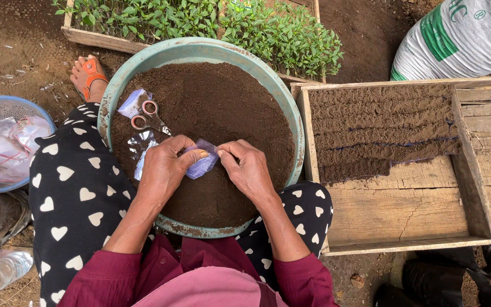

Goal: The person scoops soil from a large basin and wraps it around small items taken from a plastic packet. They then place the wrapped soil balls into a wooden tray filled with soil.

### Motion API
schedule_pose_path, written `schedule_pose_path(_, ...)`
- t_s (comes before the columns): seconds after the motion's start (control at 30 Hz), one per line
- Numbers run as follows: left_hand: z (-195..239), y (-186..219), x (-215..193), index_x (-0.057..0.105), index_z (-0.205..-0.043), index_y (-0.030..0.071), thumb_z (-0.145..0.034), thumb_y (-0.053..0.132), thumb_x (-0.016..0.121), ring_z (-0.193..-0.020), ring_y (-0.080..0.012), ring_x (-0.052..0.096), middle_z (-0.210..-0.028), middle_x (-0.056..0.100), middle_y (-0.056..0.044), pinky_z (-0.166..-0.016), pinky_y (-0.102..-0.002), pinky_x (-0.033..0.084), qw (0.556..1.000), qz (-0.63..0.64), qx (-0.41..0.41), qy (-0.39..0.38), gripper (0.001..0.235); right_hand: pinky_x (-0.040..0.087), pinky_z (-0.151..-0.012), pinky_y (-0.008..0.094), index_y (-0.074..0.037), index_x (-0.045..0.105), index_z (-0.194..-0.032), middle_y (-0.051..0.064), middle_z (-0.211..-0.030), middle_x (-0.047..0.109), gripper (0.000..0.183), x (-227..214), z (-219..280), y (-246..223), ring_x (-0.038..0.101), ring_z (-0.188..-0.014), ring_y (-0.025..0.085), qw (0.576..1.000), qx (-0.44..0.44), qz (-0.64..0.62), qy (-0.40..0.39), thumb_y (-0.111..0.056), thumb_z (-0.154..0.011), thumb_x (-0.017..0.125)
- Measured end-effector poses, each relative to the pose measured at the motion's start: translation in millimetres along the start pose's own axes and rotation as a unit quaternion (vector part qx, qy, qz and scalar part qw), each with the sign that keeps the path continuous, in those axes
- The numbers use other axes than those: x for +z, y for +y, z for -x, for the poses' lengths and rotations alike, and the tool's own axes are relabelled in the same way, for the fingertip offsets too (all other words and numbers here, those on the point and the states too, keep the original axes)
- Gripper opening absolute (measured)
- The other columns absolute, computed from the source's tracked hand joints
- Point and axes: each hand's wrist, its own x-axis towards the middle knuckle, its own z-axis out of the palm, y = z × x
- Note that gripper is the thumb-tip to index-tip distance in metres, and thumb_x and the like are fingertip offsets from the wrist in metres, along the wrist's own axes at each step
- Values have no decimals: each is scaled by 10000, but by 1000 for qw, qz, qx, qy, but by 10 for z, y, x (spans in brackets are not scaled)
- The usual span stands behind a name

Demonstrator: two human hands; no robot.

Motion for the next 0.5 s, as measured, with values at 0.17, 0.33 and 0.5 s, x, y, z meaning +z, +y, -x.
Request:
schedule_pose_path(0.17, -38, -30, 20, 722, -853, 154, -786, 246, 751, -676, -254, 612, -688, 626, -102, -693, -352, 476, 1000, 21, -13, -15, 118, 497, -684, 317, -115, 700, -872, 84, -742, 625, 122, 104, 18, 100, 603, -746, 162, 999, 12, -8, 35, -126, -888, 580)
schedule_pose_path(0.33, -43, -143, 13, 728, -812, 168, -801, 266, 738, -651, -209, 583, -665, 615, -80, -682, -328, 466, 999, 25, -41, -20, 100, 501, -703, 324, -129, 711, -889, 90, -764, 643, 125, 176, 33, 128, 630, -762, 189, 998, 8, -6, 56, -119, -877, 586)
schedule_pose_path(0.5, -62, -80, -62, 716, -777, 155, -819, 307, 722, -684, -270, 612, -686, 623, -92, -696, -372, 485, 999, -37, -25, -28, 158, 487, -639, 312, -112, 699, -835, 86, -699, 598, 68, 227, 42, 130, 587, -672, 169, 997, -2, -8, 80, -113, -850, 633)
